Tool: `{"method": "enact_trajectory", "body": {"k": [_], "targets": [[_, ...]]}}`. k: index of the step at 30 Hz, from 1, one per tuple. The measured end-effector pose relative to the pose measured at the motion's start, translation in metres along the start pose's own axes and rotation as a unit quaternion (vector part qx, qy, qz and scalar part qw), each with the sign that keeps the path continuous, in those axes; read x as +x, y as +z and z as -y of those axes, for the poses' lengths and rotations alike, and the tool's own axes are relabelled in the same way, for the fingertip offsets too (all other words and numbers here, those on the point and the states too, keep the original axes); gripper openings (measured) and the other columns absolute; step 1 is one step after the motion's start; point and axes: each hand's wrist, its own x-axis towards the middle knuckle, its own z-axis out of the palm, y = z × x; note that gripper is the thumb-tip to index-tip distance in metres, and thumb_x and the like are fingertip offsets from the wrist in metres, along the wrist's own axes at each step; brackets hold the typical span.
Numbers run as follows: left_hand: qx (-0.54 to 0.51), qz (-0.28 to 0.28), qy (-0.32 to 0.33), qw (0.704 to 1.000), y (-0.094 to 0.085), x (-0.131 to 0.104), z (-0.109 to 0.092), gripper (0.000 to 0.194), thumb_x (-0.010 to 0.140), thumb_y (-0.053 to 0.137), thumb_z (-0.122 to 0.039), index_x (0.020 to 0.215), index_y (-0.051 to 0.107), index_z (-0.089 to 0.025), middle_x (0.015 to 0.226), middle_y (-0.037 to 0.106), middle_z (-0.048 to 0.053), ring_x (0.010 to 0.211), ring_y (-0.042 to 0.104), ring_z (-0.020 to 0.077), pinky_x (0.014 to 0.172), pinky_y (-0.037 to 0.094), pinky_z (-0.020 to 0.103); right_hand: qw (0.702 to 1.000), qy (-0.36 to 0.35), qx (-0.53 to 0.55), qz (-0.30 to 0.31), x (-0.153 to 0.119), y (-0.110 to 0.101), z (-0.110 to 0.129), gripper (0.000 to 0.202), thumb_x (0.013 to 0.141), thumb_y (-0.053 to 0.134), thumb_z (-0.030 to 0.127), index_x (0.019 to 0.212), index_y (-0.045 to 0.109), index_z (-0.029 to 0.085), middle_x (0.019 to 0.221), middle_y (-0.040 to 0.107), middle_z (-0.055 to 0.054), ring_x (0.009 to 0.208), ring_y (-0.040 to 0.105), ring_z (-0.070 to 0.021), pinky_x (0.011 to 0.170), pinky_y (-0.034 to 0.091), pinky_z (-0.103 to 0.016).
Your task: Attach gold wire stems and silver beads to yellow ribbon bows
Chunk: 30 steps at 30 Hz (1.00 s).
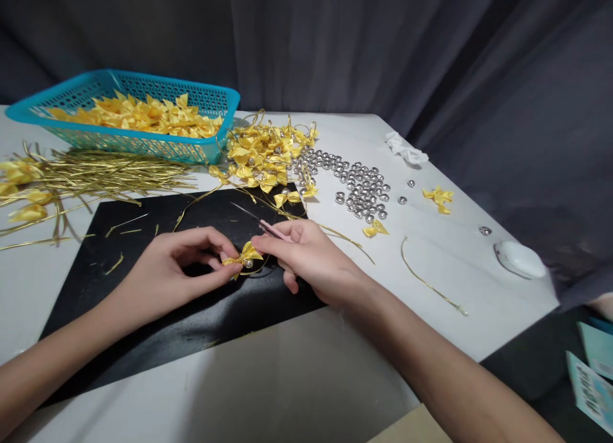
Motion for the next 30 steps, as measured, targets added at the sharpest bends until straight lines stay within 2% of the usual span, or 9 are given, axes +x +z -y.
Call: {"method": "enact_trajectory", "body": {"k": [5,10,14,16,19,24,25,27,30], "targets": [[-0.021,0.004,-0.024,0.999,0.001,0.001,-0.001,0.011,0.069,0.070,-0.023,0.071,0.063,-0.015,0.070,0.066,-0.002,0.057,0.057,0.0064,0.055,0.049,0.013,0.999,0.018,0.036,0.013,0.000,0.001,0.003,0.033,0.070,0.070,0.030,0.056,0.042,0.018,0.037,0.023,0.013,0.033,0.014,-0.0017,0.030,0.028,-0.013],[-0.028,0.010,-0.031,0.999,0.001,0.001,-0.001,0.011,0.069,0.069,-0.023,0.071,0.062,-0.015,0.069,0.065,-0.001,0.057,0.057,0.0073,0.055,0.049,0.015,0.999,0.029,0.010,0.013,0.002,0.000,0.001,0.038,0.075,0.066,0.035,0.058,0.036,0.019,0.039,0.021,0.013,0.032,0.015,-0.0018,0.032,0.028,-0.014],[-0.005,0.002,-0.008,1.000,0.001,-0.002,-0.002,0.003,0.073,0.060,-0.016,0.071,0.061,-0.015,0.067,0.064,-0.001,0.058,0.057,0.0075,0.056,0.048,0.015,0.992,0.001,-0.110,-0.066,0.004,-0.003,-0.002,0.030,0.082,0.056,0.043,0.067,0.044,0.019,0.045,0.032,0.010,0.032,0.029,-0.0041,0.033,0.024,-0.017],[0.020,0.001,0.020,1.000,0.002,-0.004,-0.003,0.006,0.073,0.057,-0.013,0.070,0.061,-0.016,0.066,0.064,-0.002,0.058,0.057,0.0078,0.058,0.048,0.016,0.972,-0.048,-0.186,-0.134,0.007,-0.007,-0.005,0.032,0.081,0.055,0.048,0.071,0.047,0.019,0.052,0.039,0.007,0.038,0.035,-0.0058,0.038,0.027,-0.018],[0.025,-0.022,0.039,0.999,-0.002,-0.004,-0.005,0.007,0.072,0.055,-0.012,0.069,0.060,-0.016,0.065,0.063,-0.002,0.058,0.056,0.0085,0.058,0.047,0.017,0.915,-0.135,-0.317,-0.210,0.011,-0.014,-0.009,0.037,0.082,0.053,0.053,0.070,0.048,0.019,0.060,0.047,0.003,0.053,0.042,-0.0097,0.051,0.032,-0.021],[-0.029,-0.222,-0.013,0.975,-0.021,-0.001,-0.005,0.004,0.073,0.058,-0.019,0.073,0.055,-0.016,0.068,0.057,-0.002,0.061,0.053,0.0096,0.057,0.043,0.019,0.848,-0.131,-0.468,-0.211,0.016,-0.016,-0.012,0.032,0.087,0.047,0.049,0.074,0.044,0.020,0.065,0.057,0.000,0.057,0.050,-0.0147,0.055,0.032,-0.024],[-0.026,-0.242,-0.017,0.970,-0.024,-0.001,-0.004,0.005,0.074,0.058,-0.020,0.074,0.054,-0.017,0.069,0.056,-0.002,0.062,0.053,0.0098,0.058,0.043,0.020,0.837,-0.133,-0.490,-0.205,0.017,-0.015,-0.013,0.030,0.087,0.047,0.048,0.075,0.045,0.020,0.067,0.059,-0.001,0.058,0.052,-0.0157,0.055,0.033,-0.024],[-0.008,-0.239,-0.026,0.971,-0.028,-0.004,-0.001,0.004,0.076,0.055,-0.021,0.076,0.054,-0.017,0.071,0.056,-0.002,0.064,0.053,0.0110,0.059,0.042,0.021,0.813,-0.144,-0.528,-0.198,0.018,-0.014,-0.015,0.027,0.087,0.048,0.045,0.077,0.047,0.020,0.069,0.061,-0.002,0.059,0.056,-0.0171,0.054,0.034,-0.024],[0.053,-0.180,-0.040,0.982,-0.027,-0.012,0.003,0.005,0.079,0.049,-0.018,0.079,0.054,-0.017,0.073,0.058,0.000,0.069,0.056,0.0136,0.065,0.044,0.025,0.791,-0.169,-0.554,-0.198,0.021,-0.013,-0.019,0.024,0.087,0.047,0.043,0.078,0.050,0.020,0.070,0.061,-0.003,0.058,0.058,-0.0178,0.052,0.036,-0.025]]}}
